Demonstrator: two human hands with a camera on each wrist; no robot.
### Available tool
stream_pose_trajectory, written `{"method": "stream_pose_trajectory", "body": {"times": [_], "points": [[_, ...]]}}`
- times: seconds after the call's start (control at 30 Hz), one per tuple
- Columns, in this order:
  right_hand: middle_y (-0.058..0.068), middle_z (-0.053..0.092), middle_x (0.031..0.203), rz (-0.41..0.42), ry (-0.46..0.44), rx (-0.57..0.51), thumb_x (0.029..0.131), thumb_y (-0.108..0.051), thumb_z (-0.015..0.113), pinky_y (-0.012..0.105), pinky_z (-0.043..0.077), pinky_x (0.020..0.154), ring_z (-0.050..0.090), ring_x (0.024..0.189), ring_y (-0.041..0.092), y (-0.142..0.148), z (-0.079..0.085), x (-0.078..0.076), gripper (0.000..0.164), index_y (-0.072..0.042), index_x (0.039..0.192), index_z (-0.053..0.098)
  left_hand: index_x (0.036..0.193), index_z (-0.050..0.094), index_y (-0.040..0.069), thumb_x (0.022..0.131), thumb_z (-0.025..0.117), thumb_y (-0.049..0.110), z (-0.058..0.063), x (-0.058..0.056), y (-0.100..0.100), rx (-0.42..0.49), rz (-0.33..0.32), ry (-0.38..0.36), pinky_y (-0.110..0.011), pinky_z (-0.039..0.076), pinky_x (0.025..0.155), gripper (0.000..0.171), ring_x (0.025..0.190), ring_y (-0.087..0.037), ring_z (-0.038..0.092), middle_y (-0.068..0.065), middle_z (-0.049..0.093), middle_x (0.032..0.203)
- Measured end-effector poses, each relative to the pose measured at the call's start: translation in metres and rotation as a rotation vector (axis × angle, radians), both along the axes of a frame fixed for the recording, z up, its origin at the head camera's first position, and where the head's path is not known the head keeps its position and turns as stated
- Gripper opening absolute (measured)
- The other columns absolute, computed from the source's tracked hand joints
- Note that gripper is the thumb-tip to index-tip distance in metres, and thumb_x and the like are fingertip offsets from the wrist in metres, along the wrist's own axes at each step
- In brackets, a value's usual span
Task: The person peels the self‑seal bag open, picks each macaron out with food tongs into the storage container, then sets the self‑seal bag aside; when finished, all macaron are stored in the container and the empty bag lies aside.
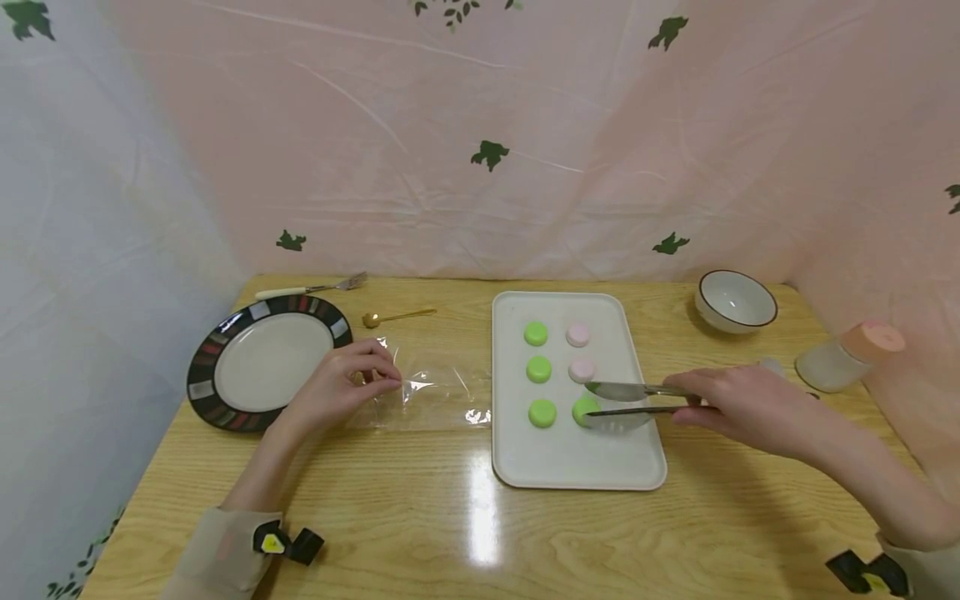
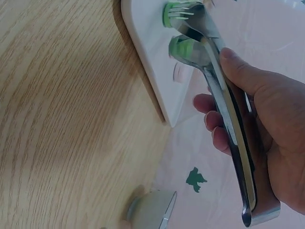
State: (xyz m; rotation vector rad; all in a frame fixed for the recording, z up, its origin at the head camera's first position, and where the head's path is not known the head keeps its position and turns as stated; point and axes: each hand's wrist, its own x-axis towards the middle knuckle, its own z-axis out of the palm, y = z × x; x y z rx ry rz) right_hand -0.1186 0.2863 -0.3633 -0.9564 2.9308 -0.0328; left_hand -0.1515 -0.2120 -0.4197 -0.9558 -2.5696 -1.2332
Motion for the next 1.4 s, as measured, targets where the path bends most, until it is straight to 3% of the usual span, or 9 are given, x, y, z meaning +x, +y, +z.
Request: {"method": "stream_pose_trajectory", "body": {"times": [0.17, 0.33, 0.43, 0.57, 0.83, 1.07, 1.3, 1.4], "points": [[-0.019, 0.056, 0.075, -0.061, 0.041, -0.050, 0.085, -0.040, 0.067, 0.016, 0.035, 0.048, 0.041, 0.055, -0.007, 0.007, -0.001, -0.004, 0.026, -0.026, 0.107, 0.062, 0.082, 0.073, 0.009, 0.079, 0.073, 0.004, 0.000, 0.001, 0.000, -0.003, 0.009, -0.011, -0.025, 0.044, 0.061, 0.006, 0.077, -0.014, 0.054, -0.001, 0.062, 0.087], [-0.007, 0.065, 0.081, -0.210, -0.001, -0.114, 0.090, -0.045, 0.059, 0.022, 0.041, 0.050, 0.054, 0.060, 0.003, 0.018, -0.005, -0.011, 0.040, -0.014, 0.116, 0.057, 0.081, 0.073, 0.008, 0.079, 0.074, 0.004, -0.002, 0.000, 0.000, -0.011, 0.035, -0.019, -0.023, 0.044, 0.060, 0.005, 0.075, -0.011, 0.054, -0.002, 0.061, 0.087], [0.001, 0.064, 0.081, -0.312, -0.032, -0.155, 0.091, -0.048, 0.056, 0.026, 0.040, 0.050, 0.055, 0.061, 0.011, 0.025, -0.008, -0.016, 0.052, -0.005, 0.120, 0.052, 0.081, 0.073, 0.008, 0.078, 0.074, 0.004, -0.009, -0.004, -0.003, -0.011, 0.051, -0.015, -0.024, 0.044, 0.059, 0.006, 0.075, -0.010, 0.053, -0.001, 0.061, 0.088], [0.004, 0.054, 0.073, -0.400, 0.006, -0.186, 0.090, -0.050, 0.057, 0.027, 0.033, 0.046, 0.045, 0.058, 0.015, 0.030, -0.016, -0.023, 0.057, 0.001, 0.116, 0.052, 0.081, 0.073, 0.011, 0.078, 0.075, 0.006, -0.022, -0.011, -0.010, -0.003, 0.060, 0.009, -0.023, 0.044, 0.058, 0.007, 0.075, -0.007, 0.052, 0.001, 0.062, 0.088], [0.019, 0.062, 0.093, -0.520, 0.071, -0.317, 0.086, -0.046, 0.064, 0.031, 0.036, 0.051, 0.053, 0.067, 0.023, 0.039, -0.043, -0.033, 0.052, 0.000, 0.108, 0.053, 0.084, 0.073, 0.024, 0.082, 0.073, 0.020, -0.030, -0.017, -0.016, 0.013, 0.036, 0.034, -0.018, 0.044, 0.060, 0.004, 0.077, -0.001, 0.053, 0.010, 0.060, 0.092], [0.020, 0.060, 0.083, -0.592, 0.042, -0.314, 0.088, -0.047, 0.060, 0.030, 0.035, 0.047, 0.051, 0.060, 0.022, 0.037, -0.058, -0.034, 0.060, 0.009, 0.109, 0.053, 0.084, 0.072, 0.023, 0.082, 0.073, 0.019, -0.027, -0.017, -0.013, -0.024, 0.044, 0.069, -0.019, 0.046, 0.059, 0.005, 0.075, -0.001, 0.053, 0.010, 0.060, 0.091], [0.024, 0.061, 0.089, -0.628, 0.063, -0.308, 0.088, -0.049, 0.060, 0.031, 0.037, 0.048, 0.055, 0.065, 0.027, 0.030, -0.067, -0.035, 0.063, 0.010, 0.109, 0.053, 0.084, 0.072, 0.024, 0.081, 0.075, 0.021, -0.029, -0.018, -0.013, -0.066, 0.053, 0.116, -0.020, 0.047, 0.062, 0.005, 0.078, -0.006, 0.055, 0.012, 0.058, 0.090], [0.021, 0.061, 0.081, -0.641, 0.041, -0.313, 0.087, -0.051, 0.059, 0.030, 0.037, 0.047, 0.053, 0.061, 0.024, 0.028, -0.068, -0.035, 0.065, 0.010, 0.110, 0.051, 0.084, 0.072, 0.024, 0.080, 0.075, 0.019, -0.029, -0.018, -0.013, -0.083, 0.061, 0.114, -0.020, 0.047, 0.062, 0.006, 0.078, -0.007, 0.055, 0.012, 0.058, 0.091]]}}
